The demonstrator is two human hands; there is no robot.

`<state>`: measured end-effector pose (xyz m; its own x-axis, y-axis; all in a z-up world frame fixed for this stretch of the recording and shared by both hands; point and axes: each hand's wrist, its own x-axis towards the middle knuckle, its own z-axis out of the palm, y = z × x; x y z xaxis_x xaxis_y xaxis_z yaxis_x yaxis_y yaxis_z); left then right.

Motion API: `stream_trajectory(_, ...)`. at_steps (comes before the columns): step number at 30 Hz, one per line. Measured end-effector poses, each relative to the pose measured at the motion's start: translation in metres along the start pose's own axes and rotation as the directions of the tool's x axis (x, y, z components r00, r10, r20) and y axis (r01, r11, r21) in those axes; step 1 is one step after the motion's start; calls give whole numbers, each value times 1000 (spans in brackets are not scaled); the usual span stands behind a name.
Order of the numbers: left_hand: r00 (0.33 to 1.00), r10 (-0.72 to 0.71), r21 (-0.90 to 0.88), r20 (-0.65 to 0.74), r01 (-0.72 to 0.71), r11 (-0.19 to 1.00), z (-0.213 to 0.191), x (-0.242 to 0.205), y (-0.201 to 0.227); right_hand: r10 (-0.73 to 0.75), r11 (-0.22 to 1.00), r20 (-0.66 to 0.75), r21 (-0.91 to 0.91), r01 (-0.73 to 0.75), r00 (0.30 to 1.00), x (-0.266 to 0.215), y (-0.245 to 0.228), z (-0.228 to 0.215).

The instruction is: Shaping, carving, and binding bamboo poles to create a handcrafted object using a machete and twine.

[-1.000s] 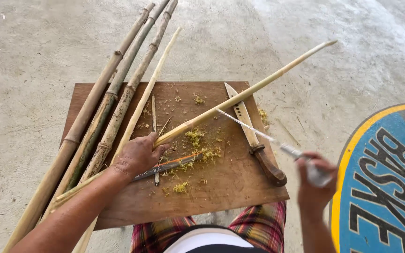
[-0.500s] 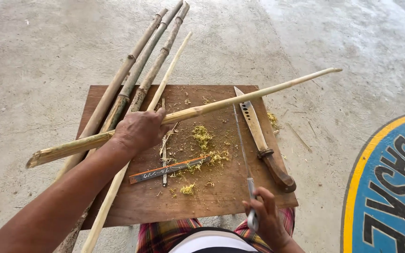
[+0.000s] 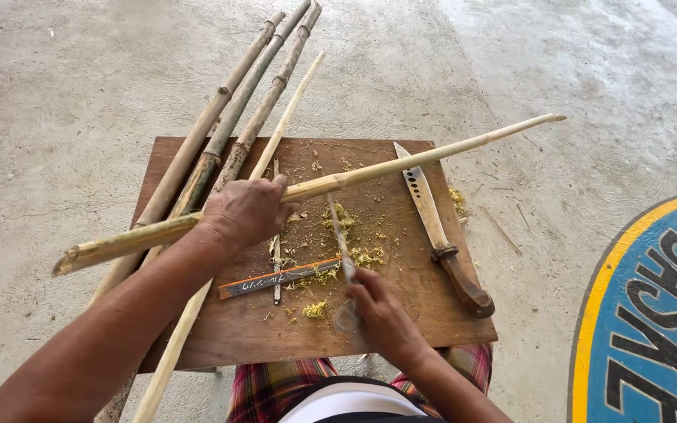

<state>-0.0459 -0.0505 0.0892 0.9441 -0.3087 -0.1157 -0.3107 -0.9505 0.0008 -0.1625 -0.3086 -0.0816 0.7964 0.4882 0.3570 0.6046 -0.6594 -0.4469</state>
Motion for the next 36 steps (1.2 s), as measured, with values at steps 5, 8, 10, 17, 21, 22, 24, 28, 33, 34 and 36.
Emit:
stream_trajectory(5,997,-27,-13,72,28,1000,22,-5,9,79,968,-9,-240,-79,997,6,7,-36)
stream_trajectory(8,997,-25,-33,77,28,999,32,-8,15,332,796,-58,-518,-313,941,-18,44,-72)
stream_trajectory(10,997,-17,-21,81,19,1000,30,-12,20,544,616,-81,-637,-463,835,-38,72,-87)
stream_trajectory(17,983,-54,-143,177,80,986,1,-2,18,640,522,-56,-701,-486,767,-64,110,-90)
stream_trajectory(21,971,-33,-159,237,72,985,-19,20,7,520,652,-107,-591,-474,848,-29,45,-97)
stream_trajectory(22,972,-32,-157,235,70,985,-30,19,8,519,652,-110,-590,-476,847,-22,36,-89)
stream_trajectory(24,962,-55,-117,267,89,989,-52,18,11,425,747,-93,-526,-407,900,-7,20,-74)
stream_trajectory(28,959,-52,-83,278,78,994,-64,21,16,138,866,-86,-474,-162,987,34,-23,-43)
stream_trajectory(33,990,-14,-56,143,23,998,-49,32,11,34,924,139,-382,22,990,79,-79,3)
stream_trajectory(34,990,-18,-59,143,26,998,-49,30,13,30,924,142,-382,27,989,86,-90,6)
stream_trajectory(36,969,-79,-66,233,97,993,-53,24,15,2,912,264,-396,106,965,101,-112,11)
